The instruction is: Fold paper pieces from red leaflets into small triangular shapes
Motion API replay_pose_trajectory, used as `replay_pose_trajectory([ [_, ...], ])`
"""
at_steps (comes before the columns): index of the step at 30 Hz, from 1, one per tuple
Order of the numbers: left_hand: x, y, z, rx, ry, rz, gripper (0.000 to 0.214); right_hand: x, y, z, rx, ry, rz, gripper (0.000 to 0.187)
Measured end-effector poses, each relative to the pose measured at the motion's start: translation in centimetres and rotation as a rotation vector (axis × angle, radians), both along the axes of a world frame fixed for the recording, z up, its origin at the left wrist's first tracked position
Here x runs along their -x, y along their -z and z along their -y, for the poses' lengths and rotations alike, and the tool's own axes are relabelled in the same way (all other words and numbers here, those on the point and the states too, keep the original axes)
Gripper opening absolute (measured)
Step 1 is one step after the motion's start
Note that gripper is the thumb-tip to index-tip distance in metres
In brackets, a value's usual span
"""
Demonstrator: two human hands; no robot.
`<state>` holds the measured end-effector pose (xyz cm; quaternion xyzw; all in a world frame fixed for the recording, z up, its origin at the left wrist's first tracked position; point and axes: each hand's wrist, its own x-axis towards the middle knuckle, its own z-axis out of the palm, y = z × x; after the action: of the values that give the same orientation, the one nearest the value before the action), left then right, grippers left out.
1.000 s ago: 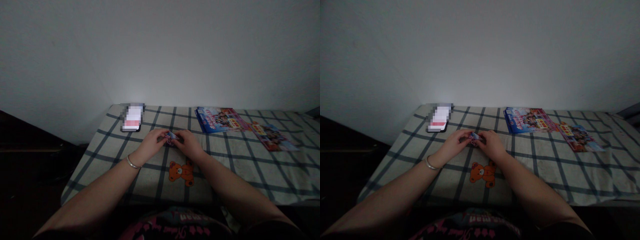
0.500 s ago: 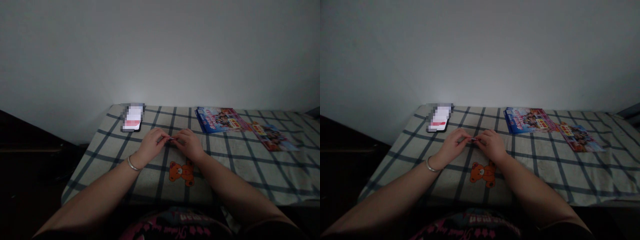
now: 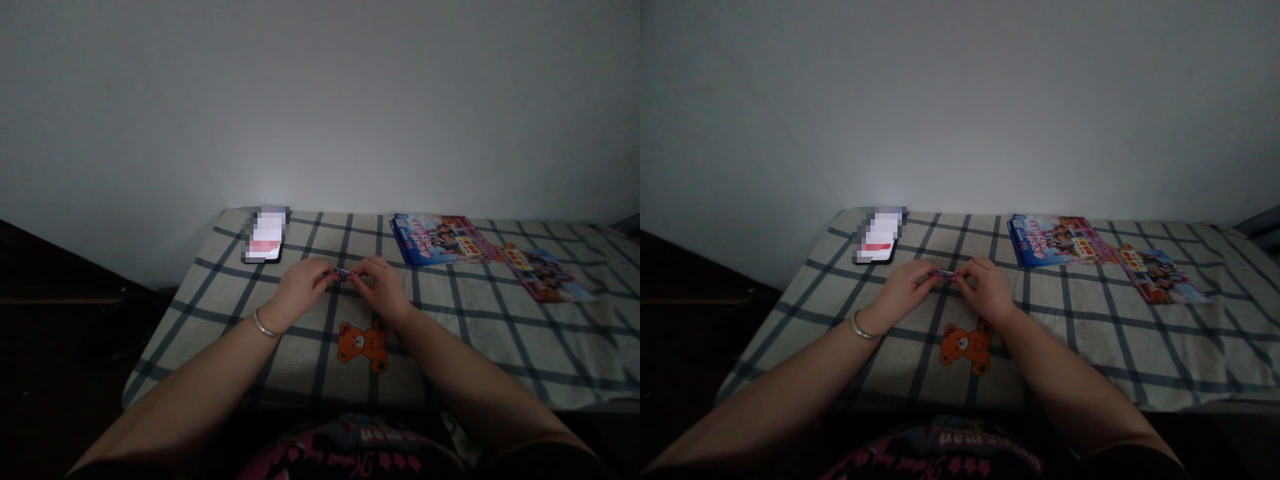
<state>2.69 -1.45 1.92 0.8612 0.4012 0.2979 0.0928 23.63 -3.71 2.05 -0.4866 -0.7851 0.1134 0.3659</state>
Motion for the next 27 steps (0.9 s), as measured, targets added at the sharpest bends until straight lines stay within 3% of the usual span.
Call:
replay_pose_trajectory([
  [6, 0.05, -0.25, 0.35, -0.152, 0.09, -0.027, 0.026, 0.35, 0.26, -0.02, 0.012, -0.061, 0.111, 0.005],
  [18, -0.11, -0.29, 0.22, -0.103, 0.044, -0.097, 0.025, -0.08, 0.26, -0.44, -0.006, 0.02, 0.21, 0.011],
  [23, -0.06, -0.55, 0.43, -0.165, 0.021, -0.136, 0.021, 0.21, 0.11, -0.41, -0.001, 0.01, 0.241, 0.009],
  [27, 0.01, -0.53, 0.46, -0.236, 0.09, -0.027, 0.018, 0.15, 0.06, -0.43, -0.013, 0.002, 0.293, 0.012],
])
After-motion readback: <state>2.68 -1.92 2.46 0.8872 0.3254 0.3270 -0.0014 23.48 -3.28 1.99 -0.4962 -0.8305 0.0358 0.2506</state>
